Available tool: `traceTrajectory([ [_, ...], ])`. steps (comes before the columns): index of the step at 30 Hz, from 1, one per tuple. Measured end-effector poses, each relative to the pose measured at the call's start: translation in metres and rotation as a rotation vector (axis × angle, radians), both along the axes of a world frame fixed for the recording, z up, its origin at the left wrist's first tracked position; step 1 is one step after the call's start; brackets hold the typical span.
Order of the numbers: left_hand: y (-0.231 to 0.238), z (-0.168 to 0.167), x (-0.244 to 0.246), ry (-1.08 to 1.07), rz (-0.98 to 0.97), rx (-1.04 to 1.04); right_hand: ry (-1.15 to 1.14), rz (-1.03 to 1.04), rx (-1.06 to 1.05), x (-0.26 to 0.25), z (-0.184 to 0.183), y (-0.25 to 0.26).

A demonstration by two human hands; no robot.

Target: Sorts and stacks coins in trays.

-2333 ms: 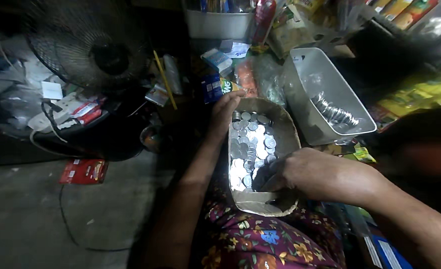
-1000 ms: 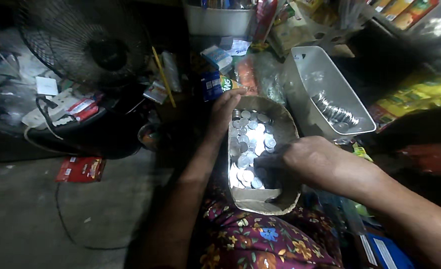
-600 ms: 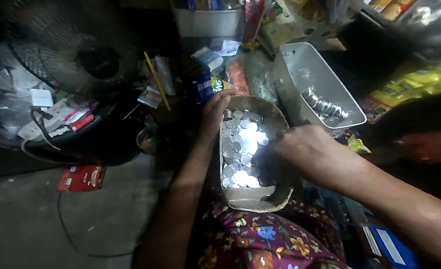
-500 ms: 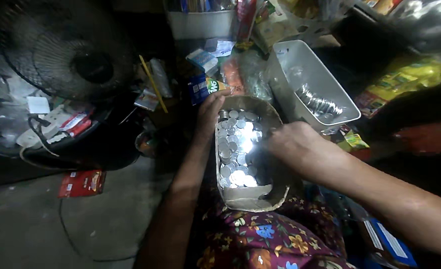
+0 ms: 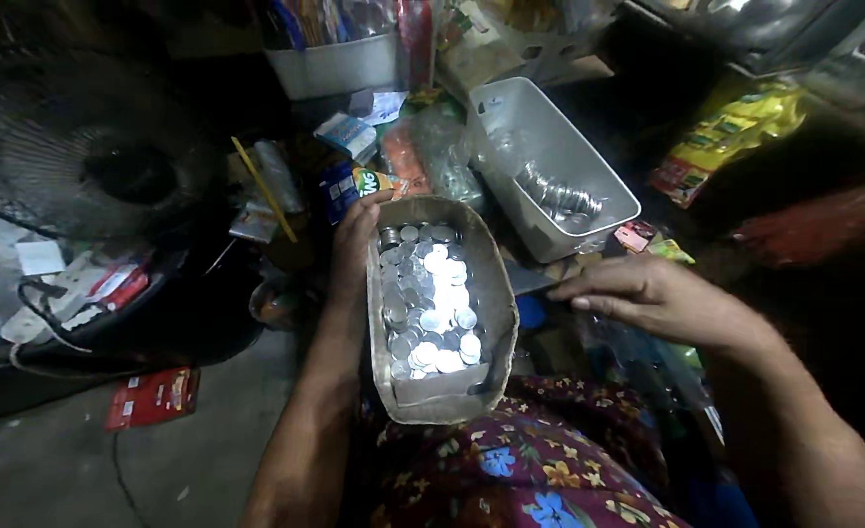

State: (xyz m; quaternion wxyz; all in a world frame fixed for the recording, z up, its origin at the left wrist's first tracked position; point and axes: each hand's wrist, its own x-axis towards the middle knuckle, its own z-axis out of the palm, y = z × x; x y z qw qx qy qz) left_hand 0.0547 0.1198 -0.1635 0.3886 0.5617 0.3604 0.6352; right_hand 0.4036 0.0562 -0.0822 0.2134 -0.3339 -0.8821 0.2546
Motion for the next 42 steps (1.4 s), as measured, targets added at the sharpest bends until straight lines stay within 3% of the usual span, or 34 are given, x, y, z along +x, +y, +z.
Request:
traceTrajectory([
  [2, -0.016, 0.023, 0.007, 0.047, 0.039, -0.132, 0.062, 0.024, -0.112, 0.011, -0.023, -0.005],
  [5, -0.015, 0.026, 0.007, 0.035, 0.032, -0.138, 0.16, 0.059, -0.132, 0.012, -0.041, -0.011],
  [10, -0.018, 0.027, 0.008, 0.0, 0.033, -0.164, 0.143, 0.115, 0.253, -0.027, -0.006, -0.013],
  [13, -0.018, 0.026, 0.009, 0.004, 0.041, -0.159, -0.113, 0.228, 0.436, -0.072, 0.022, -0.012],
  [17, -0.016, 0.028, 0.008, 0.033, 0.05, -0.169, -0.729, 0.208, 0.32, -0.128, 0.042, -0.009],
  [21, -0.016, 0.03, 0.01, 0.004, 0.044, -0.186, -0.937, 0.152, 0.253, -0.142, 0.044, -0.007],
  [24, -0.018, 0.032, 0.012, -0.025, 0.051, -0.214, -0.902, 0.168, 0.211, -0.133, 0.047, -0.008],
  [28, -0.018, 0.033, 0.012, -0.026, 0.04, -0.225, -0.693, 0.108, 0.231, -0.104, 0.045, 0.01],
  [32, 0.012, -0.015, 0.002, -0.018, 0.011, 0.041, -0.368, 0.084, 0.29, -0.08, 0.036, 0.025],
  [35, -0.007, 0.014, 0.006, 0.008, 0.036, -0.104, -0.218, 0.086, 0.324, -0.079, 0.03, 0.027],
  [38, -0.018, 0.031, 0.011, 0.005, 0.053, -0.166, -0.227, 0.157, 0.385, -0.095, 0.027, 0.019],
  [42, -0.015, 0.027, 0.01, -0.035, 0.037, -0.16, -0.487, 0.198, 0.371, -0.126, 0.028, 0.001],
])
